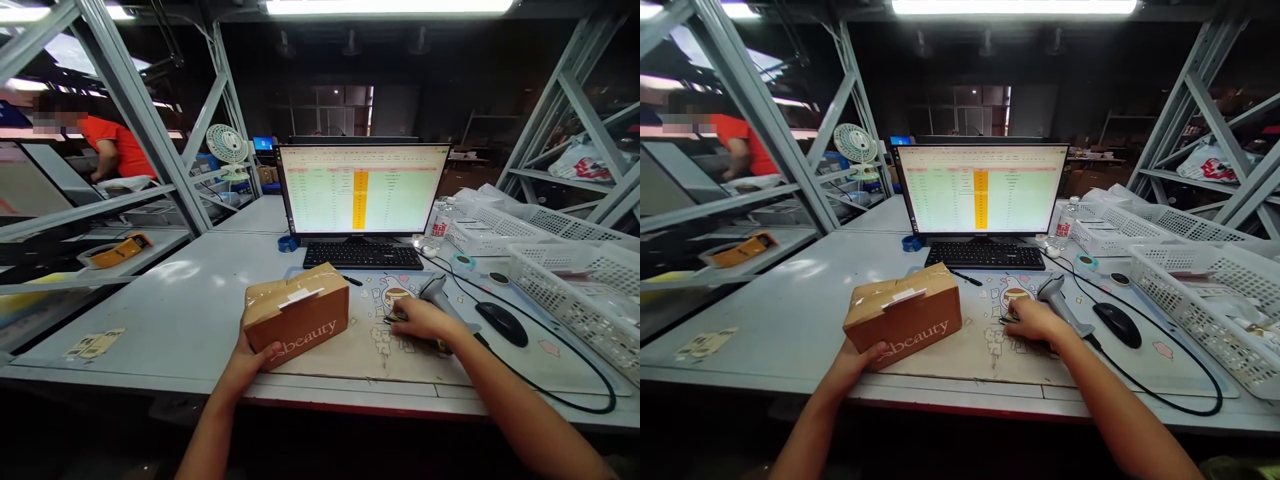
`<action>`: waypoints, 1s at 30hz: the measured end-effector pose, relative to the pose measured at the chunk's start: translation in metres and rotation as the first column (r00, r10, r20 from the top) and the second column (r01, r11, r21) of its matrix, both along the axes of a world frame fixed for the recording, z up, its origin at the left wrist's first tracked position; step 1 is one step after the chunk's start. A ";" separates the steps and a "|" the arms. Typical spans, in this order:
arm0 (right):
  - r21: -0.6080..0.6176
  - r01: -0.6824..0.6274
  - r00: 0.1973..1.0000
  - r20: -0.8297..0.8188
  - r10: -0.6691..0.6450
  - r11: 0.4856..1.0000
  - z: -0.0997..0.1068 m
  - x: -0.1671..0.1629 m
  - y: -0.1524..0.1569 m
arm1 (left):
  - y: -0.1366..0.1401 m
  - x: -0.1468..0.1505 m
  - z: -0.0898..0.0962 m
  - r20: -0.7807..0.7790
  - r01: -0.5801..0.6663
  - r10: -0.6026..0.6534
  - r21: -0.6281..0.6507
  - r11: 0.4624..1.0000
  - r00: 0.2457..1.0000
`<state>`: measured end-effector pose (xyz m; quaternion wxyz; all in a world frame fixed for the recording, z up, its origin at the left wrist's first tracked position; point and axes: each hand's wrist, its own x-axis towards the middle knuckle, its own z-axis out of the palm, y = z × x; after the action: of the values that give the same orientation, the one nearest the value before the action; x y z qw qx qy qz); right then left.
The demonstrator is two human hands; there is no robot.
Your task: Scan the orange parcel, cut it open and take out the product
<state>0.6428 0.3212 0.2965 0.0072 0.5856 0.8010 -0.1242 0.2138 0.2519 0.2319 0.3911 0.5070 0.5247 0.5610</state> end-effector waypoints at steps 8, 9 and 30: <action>0.118 -0.045 0.947 -0.310 0.080 0.992 0.002 -0.007 -0.017 | 0.005 -0.009 -0.002 0.030 0.105 -0.104 -0.053 0.993 0.994; 0.121 -0.073 0.909 -0.401 0.116 0.990 0.010 -0.014 -0.012 | 0.004 -0.011 -0.002 0.037 0.118 -0.115 -0.062 0.991 0.993; 0.280 -0.175 0.938 -0.245 0.246 0.944 0.055 -0.075 -0.008 | 0.000 -0.010 0.012 0.065 0.183 -0.176 -0.132 0.974 0.982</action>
<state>0.5680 0.3132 0.3513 -0.1665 0.4686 0.8619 -0.0995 0.2043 0.2523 0.2437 0.4879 0.5093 0.5035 0.4991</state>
